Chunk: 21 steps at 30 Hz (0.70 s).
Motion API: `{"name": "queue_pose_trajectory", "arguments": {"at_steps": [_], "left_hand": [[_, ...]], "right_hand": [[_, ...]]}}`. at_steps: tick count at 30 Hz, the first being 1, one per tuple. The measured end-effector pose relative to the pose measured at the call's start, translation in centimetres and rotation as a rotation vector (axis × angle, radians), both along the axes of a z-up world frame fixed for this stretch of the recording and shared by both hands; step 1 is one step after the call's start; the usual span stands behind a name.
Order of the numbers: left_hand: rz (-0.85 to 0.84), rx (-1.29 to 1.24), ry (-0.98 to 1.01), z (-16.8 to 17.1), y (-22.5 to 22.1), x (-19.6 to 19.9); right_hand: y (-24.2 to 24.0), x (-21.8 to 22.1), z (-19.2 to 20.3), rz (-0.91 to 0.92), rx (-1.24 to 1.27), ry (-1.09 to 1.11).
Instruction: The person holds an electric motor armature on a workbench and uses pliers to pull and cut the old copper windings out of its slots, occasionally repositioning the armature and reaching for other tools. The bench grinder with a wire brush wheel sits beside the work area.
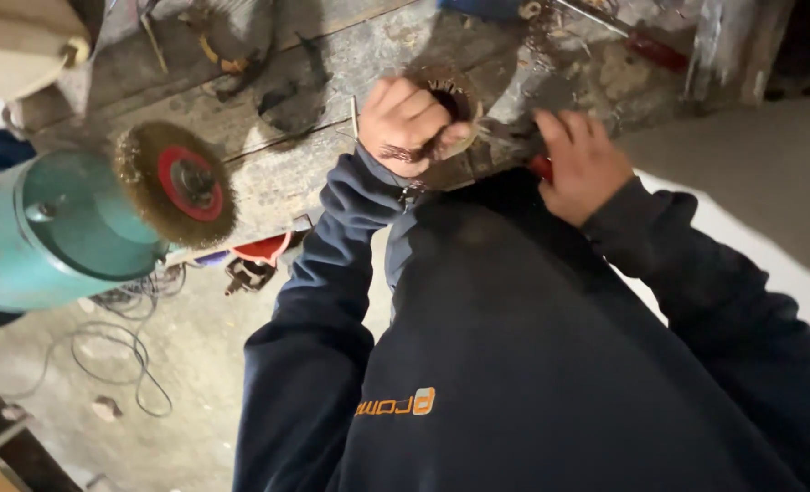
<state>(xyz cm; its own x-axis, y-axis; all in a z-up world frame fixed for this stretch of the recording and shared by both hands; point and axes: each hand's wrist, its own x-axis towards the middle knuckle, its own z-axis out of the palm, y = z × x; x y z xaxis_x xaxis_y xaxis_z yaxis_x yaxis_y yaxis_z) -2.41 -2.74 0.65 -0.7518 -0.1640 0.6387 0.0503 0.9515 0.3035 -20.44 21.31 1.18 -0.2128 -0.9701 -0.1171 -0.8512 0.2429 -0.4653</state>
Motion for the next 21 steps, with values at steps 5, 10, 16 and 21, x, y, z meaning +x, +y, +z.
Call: {"name": "queue_pose_trajectory", "arguments": {"at_steps": [5,10,16,21], "left_hand": [[-0.019,0.197,0.068,-1.7,-0.3,0.0],[0.096,0.275,0.104,-2.4,1.1,-0.6],[-0.013,-0.011,0.194,-1.0,1.2,-1.1],[-0.522,0.062,0.127,1.0,-2.9,-4.0]], "right_hand": [[-0.9,2.2,1.1,-0.013,-0.131,0.222],[-1.3,5.3,1.8,-0.120,-0.155,0.298],[-1.1,8.9,0.0,-0.216,-0.027,0.691],[-1.0,8.4,-0.8,-0.219,0.045,0.062]]}}
